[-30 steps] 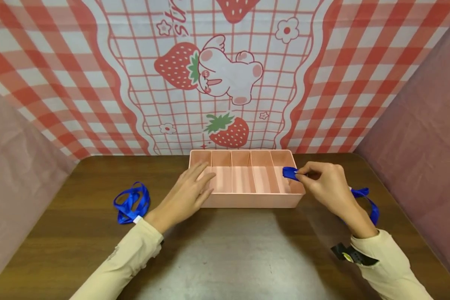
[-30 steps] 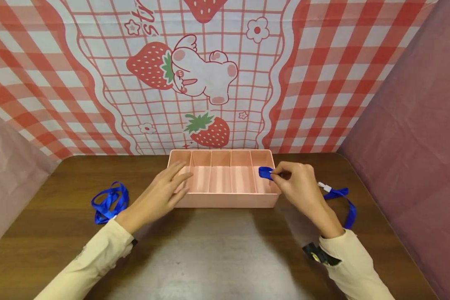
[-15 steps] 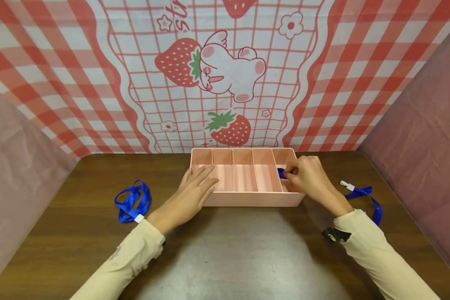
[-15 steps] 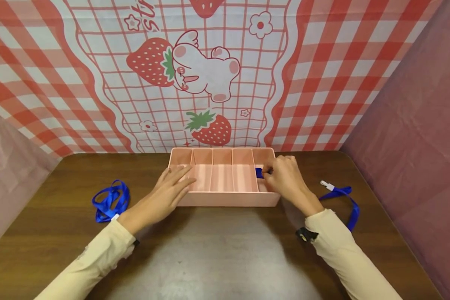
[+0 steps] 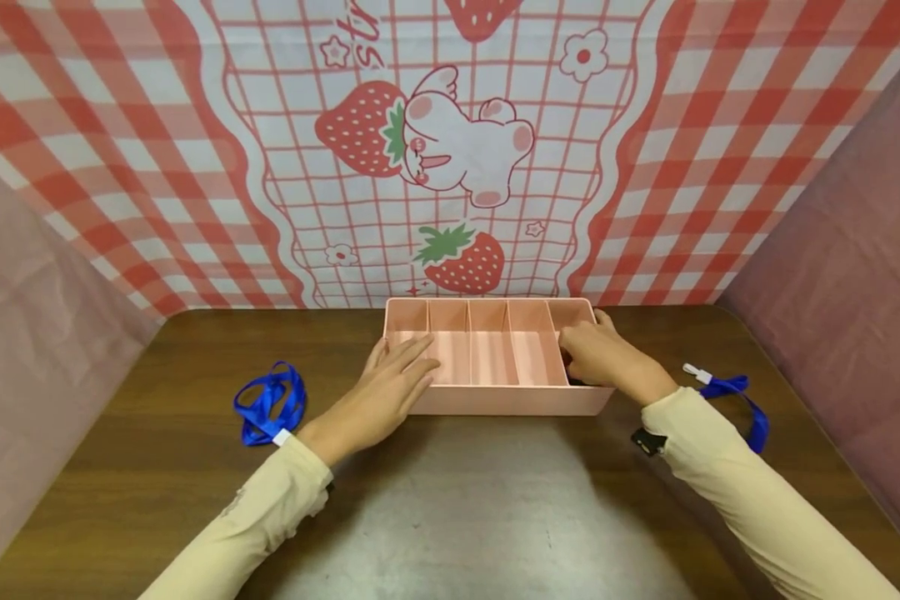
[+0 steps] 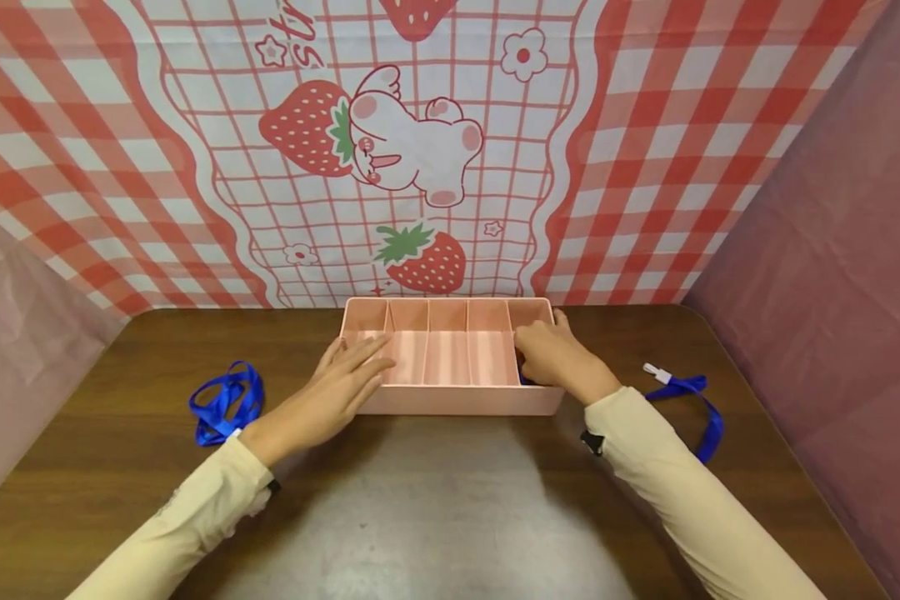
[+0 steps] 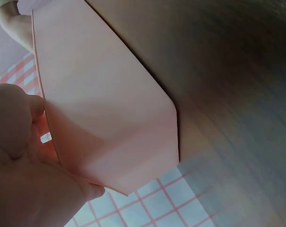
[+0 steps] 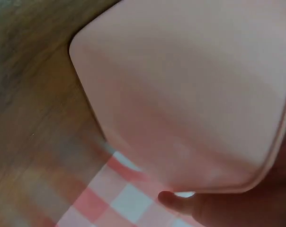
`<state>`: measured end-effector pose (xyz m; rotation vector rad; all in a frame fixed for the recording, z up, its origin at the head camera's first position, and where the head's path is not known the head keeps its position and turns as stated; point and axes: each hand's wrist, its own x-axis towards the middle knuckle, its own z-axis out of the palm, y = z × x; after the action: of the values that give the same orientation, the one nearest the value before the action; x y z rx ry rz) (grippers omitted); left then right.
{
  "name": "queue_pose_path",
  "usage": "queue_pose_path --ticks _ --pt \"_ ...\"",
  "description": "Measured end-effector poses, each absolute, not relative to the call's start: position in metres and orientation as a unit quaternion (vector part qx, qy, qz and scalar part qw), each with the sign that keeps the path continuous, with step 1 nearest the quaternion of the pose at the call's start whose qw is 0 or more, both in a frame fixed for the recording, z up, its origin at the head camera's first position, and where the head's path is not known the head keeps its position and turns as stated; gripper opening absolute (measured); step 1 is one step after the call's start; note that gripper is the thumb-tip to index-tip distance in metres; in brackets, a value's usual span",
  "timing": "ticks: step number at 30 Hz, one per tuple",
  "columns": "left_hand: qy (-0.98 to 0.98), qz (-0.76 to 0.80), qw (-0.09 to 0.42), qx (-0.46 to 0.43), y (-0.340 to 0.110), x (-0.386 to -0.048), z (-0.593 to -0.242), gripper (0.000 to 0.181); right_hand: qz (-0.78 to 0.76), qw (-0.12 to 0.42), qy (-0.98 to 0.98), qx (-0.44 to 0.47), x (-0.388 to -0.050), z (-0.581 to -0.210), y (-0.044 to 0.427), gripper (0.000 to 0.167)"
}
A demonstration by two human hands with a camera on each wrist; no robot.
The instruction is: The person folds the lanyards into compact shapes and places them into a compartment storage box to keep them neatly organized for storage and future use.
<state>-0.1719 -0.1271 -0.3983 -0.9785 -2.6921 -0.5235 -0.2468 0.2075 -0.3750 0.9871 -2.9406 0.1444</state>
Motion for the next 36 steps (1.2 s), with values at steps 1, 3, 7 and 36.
queue_pose_path --ticks 1,3,7,36 --pt "-0.919 -0.179 0.115 -0.332 -0.127 -0.172 -0.398 0.031 0.045 0.014 -0.946 0.32 -0.245 -0.373 0.206 0.022" --pt "-0.919 -0.181 0.115 -0.33 -0.127 -0.172 -0.399 0.031 0.052 0.006 -0.945 0.323 -0.238 -0.368 0.205 0.024" --pt "-0.92 -0.184 0.116 -0.327 -0.129 -0.173 -0.399 0.031 0.096 0.009 -0.937 0.334 -0.22 -0.349 0.212 0.032" --pt "-0.913 -0.24 0.102 -0.312 -0.128 -0.175 -0.401 0.026 0.086 -0.006 -0.991 0.102 -0.209 -0.374 0.37 0.032"
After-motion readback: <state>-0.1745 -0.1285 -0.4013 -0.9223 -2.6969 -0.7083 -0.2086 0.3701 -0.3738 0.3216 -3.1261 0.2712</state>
